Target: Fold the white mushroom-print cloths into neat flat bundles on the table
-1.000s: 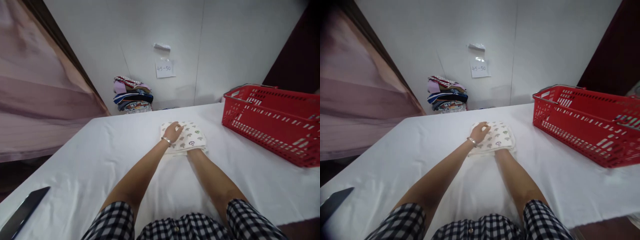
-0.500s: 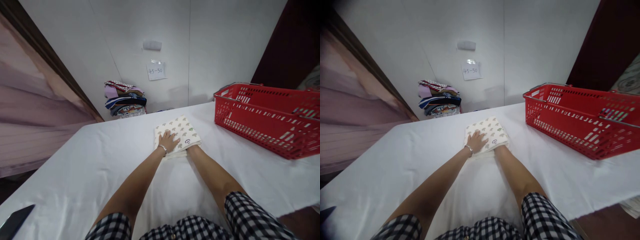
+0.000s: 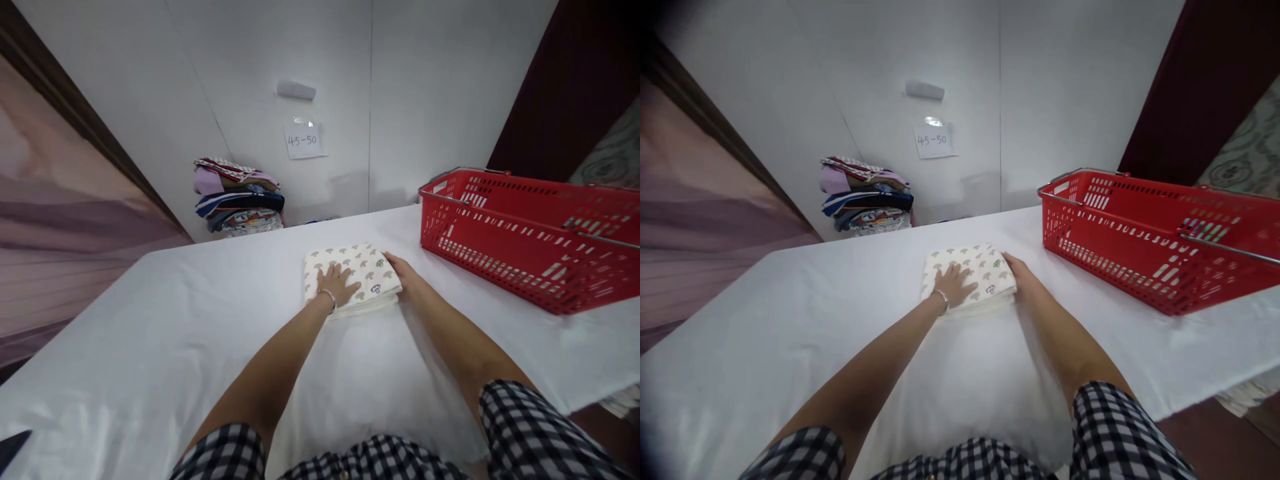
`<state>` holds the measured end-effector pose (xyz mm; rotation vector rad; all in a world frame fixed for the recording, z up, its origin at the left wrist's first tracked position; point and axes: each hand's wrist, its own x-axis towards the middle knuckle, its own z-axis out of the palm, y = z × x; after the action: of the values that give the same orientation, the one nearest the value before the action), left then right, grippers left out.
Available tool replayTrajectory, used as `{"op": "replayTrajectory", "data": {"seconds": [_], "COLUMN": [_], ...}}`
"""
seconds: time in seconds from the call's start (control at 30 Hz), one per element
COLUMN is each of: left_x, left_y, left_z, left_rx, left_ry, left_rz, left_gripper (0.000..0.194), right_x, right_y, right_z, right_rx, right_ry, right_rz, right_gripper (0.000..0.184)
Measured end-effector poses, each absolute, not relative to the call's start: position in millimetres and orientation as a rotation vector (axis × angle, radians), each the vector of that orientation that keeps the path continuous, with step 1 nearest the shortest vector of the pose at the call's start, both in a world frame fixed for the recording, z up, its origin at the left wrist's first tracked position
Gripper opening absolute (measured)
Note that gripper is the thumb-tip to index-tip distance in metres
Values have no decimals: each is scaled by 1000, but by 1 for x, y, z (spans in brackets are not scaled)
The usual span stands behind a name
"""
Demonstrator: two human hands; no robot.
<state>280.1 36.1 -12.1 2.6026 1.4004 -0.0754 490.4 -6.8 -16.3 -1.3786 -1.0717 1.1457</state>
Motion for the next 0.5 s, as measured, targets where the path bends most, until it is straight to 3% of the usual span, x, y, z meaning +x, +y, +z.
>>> {"op": "replayTrajectory", "data": {"seconds": [0.13,0.23,0.3,0.5], "left_x": [282,280,274,243], "left_y": [38,39,41,47], "left_z": [-22,-15,-6,2], "left_rx": [2619,2574,2530,2460], "left_ry": [1393,1386,1384,1578], "left_rz": [-85,-75,-27,17], "left_gripper": [76,77,75,71], "right_x": [500,499,498,479], "right_y": [-8,-7,-6,-4], "right_z": [-18,-19,-18,1], "right_rx": [-1357,-1409,-1546,-1831], "right_ry": [-985,-983,-1060,-1652], "right_rz": [1291,1189,1025,259], "right_gripper": [56,66,71,48]}}
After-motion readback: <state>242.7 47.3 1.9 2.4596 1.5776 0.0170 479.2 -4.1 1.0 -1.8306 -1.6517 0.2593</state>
